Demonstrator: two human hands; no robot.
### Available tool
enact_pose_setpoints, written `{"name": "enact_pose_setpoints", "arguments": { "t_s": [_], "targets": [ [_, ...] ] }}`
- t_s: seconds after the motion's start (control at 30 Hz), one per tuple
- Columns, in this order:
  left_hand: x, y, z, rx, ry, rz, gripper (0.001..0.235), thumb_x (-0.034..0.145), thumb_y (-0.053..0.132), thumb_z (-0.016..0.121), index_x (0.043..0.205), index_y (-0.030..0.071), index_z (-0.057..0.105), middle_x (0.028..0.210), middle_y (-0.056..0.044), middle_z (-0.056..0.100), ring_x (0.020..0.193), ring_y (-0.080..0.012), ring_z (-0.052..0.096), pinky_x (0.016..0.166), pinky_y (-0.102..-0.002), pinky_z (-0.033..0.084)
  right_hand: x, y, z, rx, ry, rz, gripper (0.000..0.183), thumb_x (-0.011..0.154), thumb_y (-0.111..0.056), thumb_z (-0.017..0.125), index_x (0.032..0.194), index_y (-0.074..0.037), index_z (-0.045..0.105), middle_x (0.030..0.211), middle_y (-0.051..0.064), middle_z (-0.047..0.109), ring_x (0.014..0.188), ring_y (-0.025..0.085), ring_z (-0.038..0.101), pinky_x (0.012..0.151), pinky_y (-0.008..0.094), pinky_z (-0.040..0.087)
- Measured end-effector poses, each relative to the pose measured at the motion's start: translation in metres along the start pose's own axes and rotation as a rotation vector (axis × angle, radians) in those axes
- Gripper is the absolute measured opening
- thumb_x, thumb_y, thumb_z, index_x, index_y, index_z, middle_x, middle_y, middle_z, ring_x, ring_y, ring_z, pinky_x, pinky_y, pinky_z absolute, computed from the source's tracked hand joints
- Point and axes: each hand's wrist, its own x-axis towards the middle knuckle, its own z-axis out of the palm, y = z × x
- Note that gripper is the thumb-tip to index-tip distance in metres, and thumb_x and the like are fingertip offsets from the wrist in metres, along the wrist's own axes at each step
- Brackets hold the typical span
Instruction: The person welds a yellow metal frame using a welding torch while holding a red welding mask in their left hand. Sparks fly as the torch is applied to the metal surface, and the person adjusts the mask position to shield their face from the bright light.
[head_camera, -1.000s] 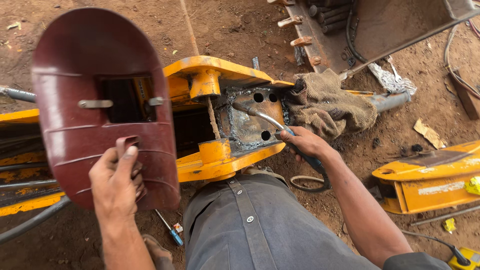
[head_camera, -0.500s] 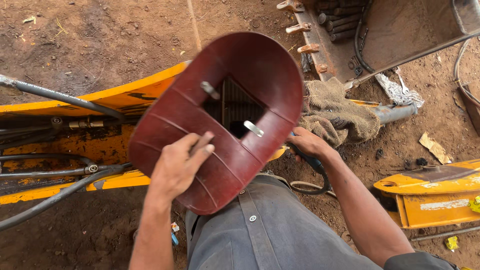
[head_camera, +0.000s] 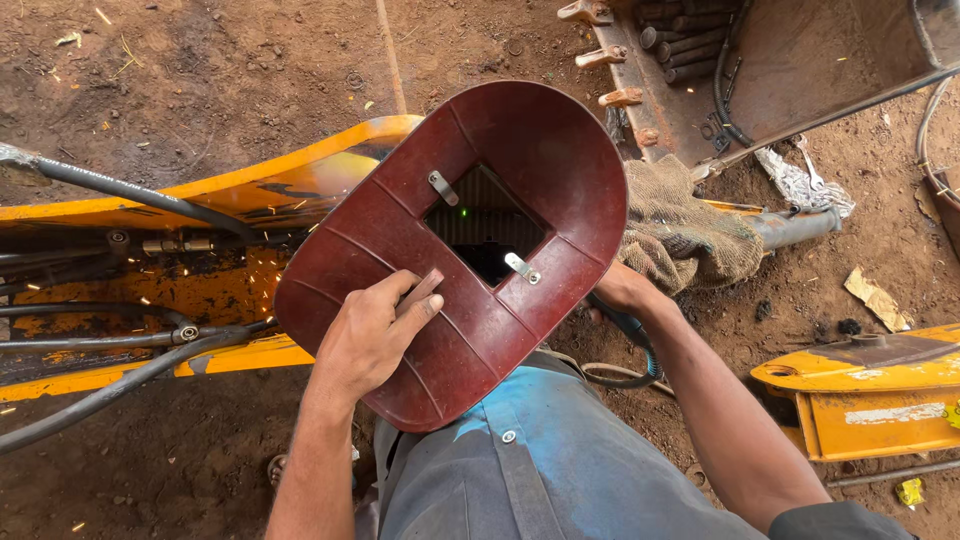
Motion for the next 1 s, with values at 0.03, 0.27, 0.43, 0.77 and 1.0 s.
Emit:
{"name": "enact_pose_setpoints", "arguments": {
  "t_s": [0.03, 0.27, 0.43, 0.77, 1.0],
  "targets": [
    [-0.001, 0.000, 0.000, -0.005, 0.002, -0.007, 0.036, 0.089, 0.038, 0.069, 0.095, 0.003, 0.069, 0.062, -0.020, 0.062, 0.054, -0.0273, 0.063, 0.058, -0.042, 0.048, 0.001, 0.000, -0.001, 0.007, -0.002, -0.011, 0.051, 0.102, -0.047, 0.048, 0.089, 0.000, 0.064, 0.067, 0.005, 0.059, 0.049, 0.014, 0.059, 0.046, 0.032, 0.051],
    [-0.002, -0.001, 0.002, -0.017, 0.021, 0.026, 0.036, 0.089, 0.038, 0.069, 0.096, 0.003, 0.070, 0.063, -0.019, 0.063, 0.056, -0.0257, 0.064, 0.059, -0.041, 0.048, 0.004, -0.003, -0.002, -0.020, -0.001, -0.047, 0.045, 0.100, -0.042, 0.051, 0.089, -0.001, 0.064, 0.066, 0.006, 0.058, 0.049, 0.016, 0.061, 0.045, 0.033, 0.051],
    [-0.002, -0.001, 0.003, 0.006, 0.015, -0.022, 0.036, 0.089, 0.038, 0.069, 0.097, 0.003, 0.070, 0.064, -0.021, 0.062, 0.057, -0.0280, 0.063, 0.060, -0.042, 0.048, 0.004, -0.007, -0.003, -0.049, -0.011, -0.030, 0.049, 0.100, -0.045, 0.049, 0.087, 0.000, 0.062, 0.066, 0.006, 0.058, 0.049, 0.016, 0.060, 0.044, 0.034, 0.050],
    [0.000, -0.024, -0.003, -0.323, 0.374, 0.046, 0.031, 0.099, 0.033, 0.068, 0.097, 0.002, 0.071, 0.071, -0.001, 0.062, 0.065, -0.0081, 0.053, 0.059, -0.030, 0.044, -0.011, -0.011, -0.013, 0.004, -0.020, -0.179, 0.052, 0.099, -0.054, 0.051, 0.117, -0.007, 0.066, 0.067, 0.001, 0.051, 0.047, 0.011, 0.054, 0.045, 0.030, 0.049],
    [-0.014, -0.033, -0.021, -0.787, 0.572, -0.187, 0.026, 0.103, 0.026, 0.063, 0.088, 0.006, 0.057, 0.063, 0.003, 0.044, 0.042, -0.0050, 0.038, 0.035, -0.025, 0.028, -0.023, 0.006, -0.018, 0.008, -0.003, -0.093, 0.059, 0.100, -0.057, 0.047, 0.116, -0.002, 0.061, 0.071, 0.000, 0.050, 0.048, 0.011, 0.055, 0.045, 0.028, 0.050]
  ]
}}
